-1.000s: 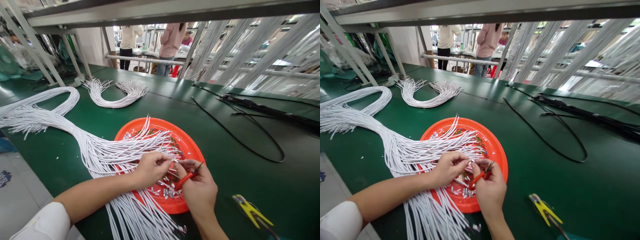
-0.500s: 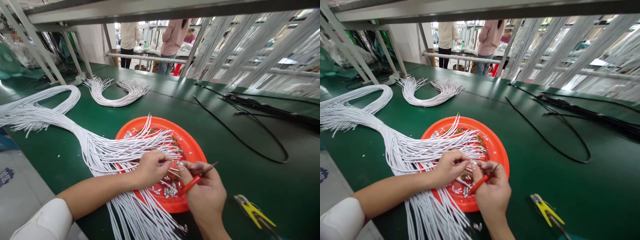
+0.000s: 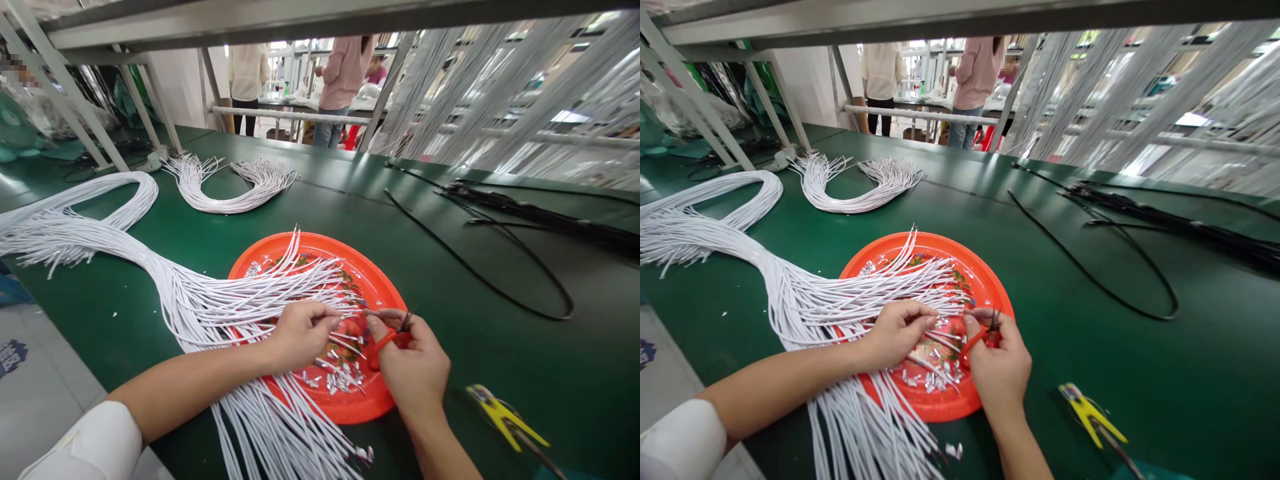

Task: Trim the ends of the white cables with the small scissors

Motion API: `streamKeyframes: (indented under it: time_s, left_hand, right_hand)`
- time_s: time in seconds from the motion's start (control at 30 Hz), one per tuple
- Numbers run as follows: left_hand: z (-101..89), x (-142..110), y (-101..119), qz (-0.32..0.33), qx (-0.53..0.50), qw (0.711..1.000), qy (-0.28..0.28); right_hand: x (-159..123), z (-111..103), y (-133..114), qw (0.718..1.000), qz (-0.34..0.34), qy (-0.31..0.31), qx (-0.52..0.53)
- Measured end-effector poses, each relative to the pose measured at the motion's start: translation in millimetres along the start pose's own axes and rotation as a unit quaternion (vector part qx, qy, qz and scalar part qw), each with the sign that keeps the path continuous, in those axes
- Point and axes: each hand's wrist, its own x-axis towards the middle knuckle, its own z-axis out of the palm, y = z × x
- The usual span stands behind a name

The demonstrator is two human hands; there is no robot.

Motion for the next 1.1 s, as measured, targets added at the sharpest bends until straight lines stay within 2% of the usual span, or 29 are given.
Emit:
streamKeyframes:
  time_s: [0.13,0.23,0.33,0.43,0.5,0.6,0.7,0.77,0.8,0.87,0.93,1.03,1.1]
  left_hand:
    - [-0.4,-1.1,-0.1,0.009,0.008,1.0,-0.014]
    - [-1.1,-1.9,0.1,0.016,0.006,0.999,-0.038]
    - [-2.8,-1.9,1.7,0.042,0.023,0.997,-0.058]
    - [-4.1,-1.2,3.6,0.063,0.037,0.995,-0.072]
    - [-4.2,-1.2,4.4,0.064,0.047,0.994,-0.074]
    - [-4.0,-3.2,5.6,0.083,0.098,0.988,-0.089]
    - [-5.3,-6.4,7.9,0.125,0.18,0.963,-0.156]
    - [-7.3,-7.6,10.1,0.141,0.224,0.939,-0.221]
    - [-8.6,-7.5,11.4,0.139,0.235,0.929,-0.25]
    - [-11.8,-6.4,14.3,0.12,0.22,0.921,-0.297]
    - [-15.4,-4.6,17.6,0.075,0.164,0.915,-0.362]
    - [-20.1,-3.7,22.6,0.006,0.098,0.861,-0.499]
    - [-21.0,-4.6,23.9,0.039,0.106,0.845,-0.523]
  right_hand:
    - [-9.7,4.7,-3.7,0.992,-0.019,-0.069,0.108]
    - [-14.2,6.3,-7.9,0.994,0.004,-0.051,0.093]
    - [-13.3,6.0,-14.2,0.981,0.086,-0.051,0.166]
    - [-8.2,4.7,-19.9,0.935,0.187,-0.094,0.285]
    - [-3.6,2.9,-20.6,0.925,0.205,-0.08,0.309]
    - [3.9,-1.4,-14.4,0.934,0.19,-0.009,0.302]
    - [10.6,-6.9,-3.7,0.962,0.135,0.049,0.232]
    - [14.3,-10.8,1.3,0.988,0.085,0.058,0.117]
    - [15.9,-13.0,2.4,0.996,0.063,0.049,0.046]
    - [18.7,-17.7,1.9,0.995,0.027,-0.012,-0.1]
    - [20.5,-22.0,-0.6,0.97,-0.002,-0.116,-0.216]
    - [19.7,-25.9,-3.3,0.906,-0.045,-0.269,-0.323]
    - [17.3,-26.5,-2.9,0.871,-0.076,-0.316,-0.37]
